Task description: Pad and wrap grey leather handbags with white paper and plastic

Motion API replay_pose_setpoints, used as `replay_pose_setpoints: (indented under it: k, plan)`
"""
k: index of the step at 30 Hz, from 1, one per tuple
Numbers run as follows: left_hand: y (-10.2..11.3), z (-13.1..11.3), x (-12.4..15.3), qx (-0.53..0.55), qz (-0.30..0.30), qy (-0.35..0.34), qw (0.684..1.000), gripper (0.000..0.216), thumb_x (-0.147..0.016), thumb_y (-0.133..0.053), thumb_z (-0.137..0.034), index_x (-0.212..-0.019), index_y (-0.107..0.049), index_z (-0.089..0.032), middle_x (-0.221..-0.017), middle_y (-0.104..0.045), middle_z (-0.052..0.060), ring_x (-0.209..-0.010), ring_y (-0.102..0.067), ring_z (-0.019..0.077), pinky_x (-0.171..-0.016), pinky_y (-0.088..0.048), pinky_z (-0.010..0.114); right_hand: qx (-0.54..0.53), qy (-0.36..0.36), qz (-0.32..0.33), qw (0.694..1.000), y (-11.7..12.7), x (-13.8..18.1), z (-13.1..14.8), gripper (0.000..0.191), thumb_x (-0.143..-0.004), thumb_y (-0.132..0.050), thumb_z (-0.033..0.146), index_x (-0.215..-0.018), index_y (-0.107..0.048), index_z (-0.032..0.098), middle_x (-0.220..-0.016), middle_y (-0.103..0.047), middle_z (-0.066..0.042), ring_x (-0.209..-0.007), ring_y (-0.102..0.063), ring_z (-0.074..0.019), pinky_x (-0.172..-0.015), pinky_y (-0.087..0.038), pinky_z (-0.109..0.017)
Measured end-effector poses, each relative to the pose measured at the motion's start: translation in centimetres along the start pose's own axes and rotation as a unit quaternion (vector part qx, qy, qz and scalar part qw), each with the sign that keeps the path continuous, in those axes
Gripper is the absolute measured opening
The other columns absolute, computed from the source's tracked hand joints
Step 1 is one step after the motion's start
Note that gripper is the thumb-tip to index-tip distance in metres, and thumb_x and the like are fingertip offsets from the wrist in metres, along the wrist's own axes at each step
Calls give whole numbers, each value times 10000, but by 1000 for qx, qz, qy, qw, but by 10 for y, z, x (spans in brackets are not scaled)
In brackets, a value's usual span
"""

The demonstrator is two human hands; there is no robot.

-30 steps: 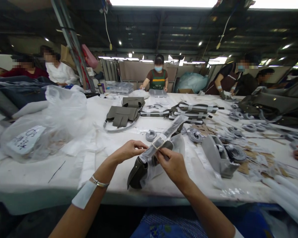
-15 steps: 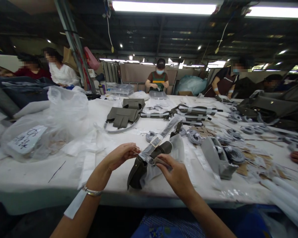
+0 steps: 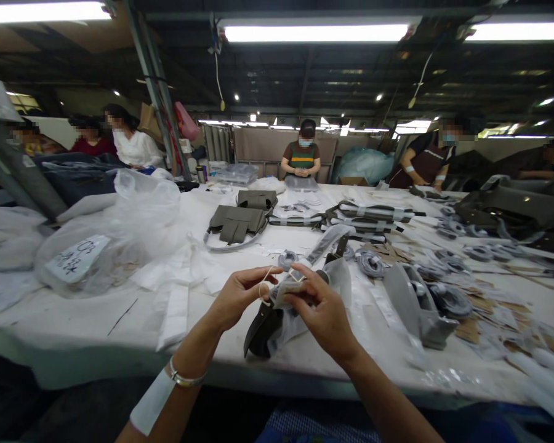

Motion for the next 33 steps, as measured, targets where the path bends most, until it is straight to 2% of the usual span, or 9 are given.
replay_pose_setpoints:
  k: [3, 9, 12, 15, 18, 22, 26, 28, 33]
  plan:
    - [-9, -18, 1, -92, 16, -36, 995, 324, -794, -786, -302, -1107, -744, -231, -1193, -700, 77, -1113, -625, 258, -864, -527, 308, 106, 36, 55, 992, -3, -9, 17, 699, -843, -640, 153, -1484, -399, 289, -892, -743, 25, -827, -699, -155, -835, -549, -278]
    - [-29, -53, 13, -290, -37, -147, 945, 239, -827, -738, -164, -1050, -743, -248, -1031, -706, 38, -962, -657, 180, -866, -516, 275, 173, 32, 110, 978, -4, -20, 30, 854, -794, -595, 80, -1551, -266, 297, -858, -748, 29, -777, -703, -174, -805, -554, -310]
    - [-35, -59, 22, -318, -40, -182, 930, 209, -901, -652, -161, -1067, -739, -253, -1009, -703, 39, -935, -659, 163, -861, -516, 272, 66, -5, 110, 992, -3, -16, 27, 813, -823, -657, 172, -1542, -296, 293, -986, -755, -7, -895, -706, -192, -900, -547, -354]
    - [-32, -56, 29, -332, -81, -177, 923, 222, -890, -674, -177, -1086, -727, -265, -953, -702, 24, -878, -650, 157, -816, -512, 265, -138, -62, 86, 985, -2, -6, 16, 757, -861, -686, 310, -1527, -327, 285, -1197, -710, -77, -1112, -660, -234, -995, -514, -418]
    - [-19, -45, 35, -297, -163, -128, 932, 209, -864, -711, -233, -1071, -725, -256, -863, -670, 7, -763, -619, 143, -717, -504, 242, -234, -91, 6, 968, 3, 4, 0, 589, -905, -635, 389, -1445, -458, 233, -1100, -741, -110, -1072, -680, -257, -990, -518, -467]
    - [-6, -35, 42, -190, -254, -63, 946, 229, -828, -753, -316, -1032, -715, -221, -774, -636, -7, -690, -600, 140, -644, -496, 230, -60, -16, -11, 998, 5, 10, -10, 405, -898, -649, 340, -1286, -618, 230, -1022, -753, -82, -995, -702, -245, -974, -539, -442]
    - [-16, -58, 63, -245, -300, -162, 908, 165, -821, -755, -220, -977, -712, -255, -809, -656, 1, -727, -618, 155, -660, -519, 243, 148, 141, 30, 978, 0, 3, -9, 370, -928, -560, 210, -1275, -658, 296, -1277, -664, -63, -1153, -634, -232, -1044, -506, -403]
    - [-33, -71, 76, -338, -243, -232, 879, 240, -820, -734, -122, -993, -707, -286, -820, -682, -2, -721, -631, 152, -663, -532, 245, 182, 174, 53, 966, -3, -3, -15, 373, -922, -555, 180, -1254, -680, 298, -1364, -608, -65, -1172, -625, -228, -1042, -510, -386]
    - [-96, -47, 91, -485, 128, -363, 785, 316, -889, -634, -101, -1170, -670, -239, -840, -737, 55, -676, -655, 165, -628, -550, 267, 155, 169, 77, 970, -7, -12, -41, 330, -923, -554, 158, -1184, -724, 266, -1267, -676, -74, -1175, -636, -212, -1052, -505, -371]
Point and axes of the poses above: each hand's wrist, its own x-axis away from the middle knuckle, its own y-axis out of the back of the hand, z = x × y, the point moved 3 cm from there along -x, towards the middle knuckle
